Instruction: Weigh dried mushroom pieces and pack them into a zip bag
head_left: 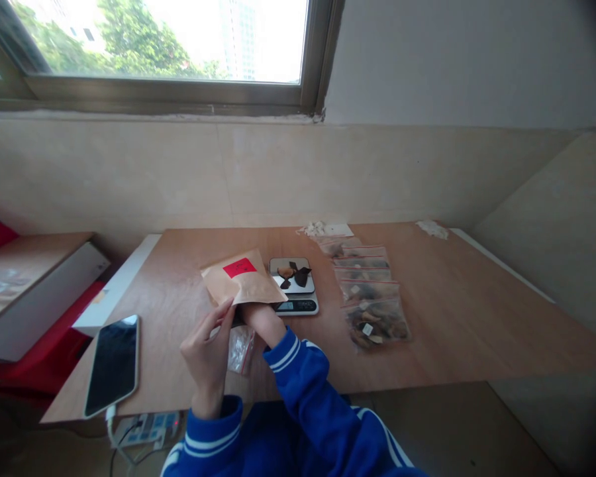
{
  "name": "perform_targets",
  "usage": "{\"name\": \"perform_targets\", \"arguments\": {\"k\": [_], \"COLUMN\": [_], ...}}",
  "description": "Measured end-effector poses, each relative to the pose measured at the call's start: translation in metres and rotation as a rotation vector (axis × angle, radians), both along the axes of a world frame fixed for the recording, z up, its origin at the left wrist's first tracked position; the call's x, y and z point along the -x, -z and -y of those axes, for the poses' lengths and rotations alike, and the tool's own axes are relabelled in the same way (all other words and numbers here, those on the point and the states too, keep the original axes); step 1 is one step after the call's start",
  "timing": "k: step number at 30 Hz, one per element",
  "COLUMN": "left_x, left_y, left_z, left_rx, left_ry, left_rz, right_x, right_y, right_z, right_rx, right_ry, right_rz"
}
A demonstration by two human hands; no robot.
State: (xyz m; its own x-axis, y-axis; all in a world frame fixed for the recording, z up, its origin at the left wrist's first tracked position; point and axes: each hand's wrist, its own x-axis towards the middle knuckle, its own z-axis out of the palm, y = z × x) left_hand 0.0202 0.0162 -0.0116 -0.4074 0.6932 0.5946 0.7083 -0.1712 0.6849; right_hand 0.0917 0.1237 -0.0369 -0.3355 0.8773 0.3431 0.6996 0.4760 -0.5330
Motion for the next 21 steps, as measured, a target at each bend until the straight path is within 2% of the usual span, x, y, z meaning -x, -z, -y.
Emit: {"name": "perform_targets", "arguments": {"k": [3, 5, 9, 12, 15, 17, 21], "left_x": [0.002, 0.004, 0.009, 0.012, 0.015, 0.017, 0.022], "left_y": [-0.004, -0.006, -0.013, -0.021, -0.031, -0.035, -0.038], "left_z": [0.0, 0.001, 0.002, 0.004, 0.006, 0.007, 0.011], "left_rx": [-0.004, 0.009, 0.042, 0.043, 0.037, 0.026, 0.009], "left_ry": [-0.045, -0.076, -0.125, -0.176, -0.226, -0.254, -0.256], "left_rz": [0.006, 0.0, -0.027, -0.033, -0.02, -0.013, -0.003], "right_x": [-0.022, -0.041, -0.073, -0.093, -0.112, -0.123, -0.139], "right_y": [-0.023, -0.04, -0.059, -0.05, -0.029, -0.015, 0.006], "right_z": [0.029, 0.054, 0.094, 0.104, 0.095, 0.081, 0.047], "right_rx": [0.083, 0.165, 0.085, 0.04, 0.017, -0.047, -0.172], "right_ry": [-0.095, -0.06, -0.008, 0.056, 0.206, 0.262, 0.27], "right_rz": [0.103, 0.125, -0.144, -0.416, -0.578, -0.541, -0.179]}}
